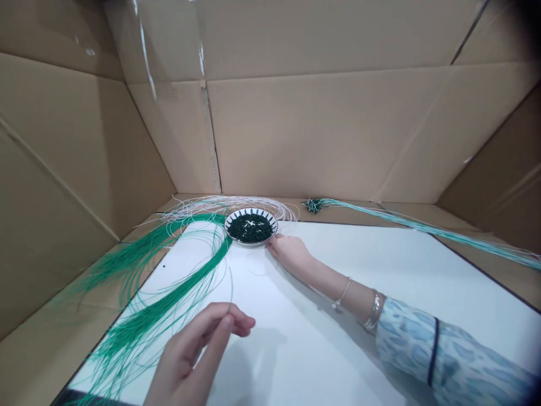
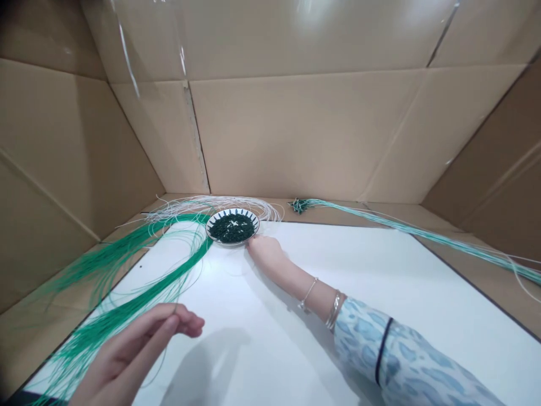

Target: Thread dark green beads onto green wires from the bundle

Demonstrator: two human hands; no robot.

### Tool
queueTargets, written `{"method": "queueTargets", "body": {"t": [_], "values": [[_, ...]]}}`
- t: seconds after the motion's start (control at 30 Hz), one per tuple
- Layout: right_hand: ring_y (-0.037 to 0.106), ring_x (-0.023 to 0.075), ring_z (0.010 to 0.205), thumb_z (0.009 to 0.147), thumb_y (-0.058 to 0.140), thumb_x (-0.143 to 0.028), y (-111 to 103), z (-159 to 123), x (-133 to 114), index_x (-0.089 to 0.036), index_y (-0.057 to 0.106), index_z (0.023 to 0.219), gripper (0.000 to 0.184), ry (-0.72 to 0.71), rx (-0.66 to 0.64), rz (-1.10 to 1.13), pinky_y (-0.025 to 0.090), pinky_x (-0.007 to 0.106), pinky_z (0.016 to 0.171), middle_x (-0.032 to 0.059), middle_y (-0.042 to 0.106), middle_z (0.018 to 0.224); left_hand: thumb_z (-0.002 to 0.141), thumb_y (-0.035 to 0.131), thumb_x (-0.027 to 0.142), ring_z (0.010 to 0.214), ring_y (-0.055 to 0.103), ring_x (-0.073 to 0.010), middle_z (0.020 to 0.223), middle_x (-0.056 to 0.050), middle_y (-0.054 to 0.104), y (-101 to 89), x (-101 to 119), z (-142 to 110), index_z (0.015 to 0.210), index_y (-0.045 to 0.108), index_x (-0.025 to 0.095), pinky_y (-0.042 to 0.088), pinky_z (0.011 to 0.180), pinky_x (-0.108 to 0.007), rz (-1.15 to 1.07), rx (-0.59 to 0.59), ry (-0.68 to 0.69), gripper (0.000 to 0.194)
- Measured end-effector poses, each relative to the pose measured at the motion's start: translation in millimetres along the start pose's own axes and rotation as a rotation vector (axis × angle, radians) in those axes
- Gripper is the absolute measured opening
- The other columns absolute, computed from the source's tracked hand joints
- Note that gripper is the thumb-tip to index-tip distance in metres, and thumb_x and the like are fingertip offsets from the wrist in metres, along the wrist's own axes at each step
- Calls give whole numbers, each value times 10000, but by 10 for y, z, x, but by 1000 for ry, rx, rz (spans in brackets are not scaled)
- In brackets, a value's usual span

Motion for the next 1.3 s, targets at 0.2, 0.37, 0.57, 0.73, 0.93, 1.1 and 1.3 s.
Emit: {"method": "queueTargets", "body": {"t": [0.2,0.37,0.57,0.73,0.93,1.1,1.3], "values": [[706,246,1059,1019,661,-313,122,-8,50,-173,666,1249,269,10,49,100,601,456,903,93,693,1263,929,634,473,1032,724,-278,973,-70,796,-26,-130,81,888,809,238,583,921,-324,14,43,-18,295],[718,214,946,1025,651,-327,28,-180,50,-158,678,1179,231,-19,134,240,610,414,832,72,719,1141,884,668,418,997,680,-263,967,-71,716,74,-197,145,899,862,262,571,832,-303,125,82,54,249],[585,125,758,830,675,-91,-436,-774,-340,-218,610,827,143,-393,175,500,506,254,710,-13,643,951,876,713,384,832,676,-204,842,-16,703,53,-237,169,1050,818,233,541,798,-285,94,196,52,254],[530,131,740,807,623,-82,-647,-1098,-546,-238,591,791,160,-512,97,782,470,259,660,-13,573,933,861,738,302,772,644,-180,786,9,692,119,-171,158,1048,814,248,517,789,-268,60,-7,49,209],[547,128,753,795,630,-110,-636,-1145,-543,-215,581,721,137,-356,12,1141,471,249,654,-12,547,887,940,671,332,767,584,-183,775,-11,630,212,-100,145,730,754,223,462,716,-259,30,-198,49,251],[530,132,735,780,592,-155,-625,-1186,-543,-209,552,693,111,-268,6,1285,470,274,642,-16,516,857,972,614,332,778,568,-185,829,-19,645,299,-93,139,796,783,226,418,723,-276,-11,-287,5,266],[553,126,740,891,624,-221,-607,-1198,-514,-202,602,772,122,-282,-5,1495,594,303,681,-16,494,904,957,630,365,744,540,-183,783,-15,643,337,-83,147,786,791,228,405,696,-272,-74,-302,-27,273]]}}
Point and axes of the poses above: each hand's wrist, its own z-axis towards the middle knuckle, its own y-axis out of the palm, x = y × z, the point moved 2 cm from there along z, towards the middle knuckle
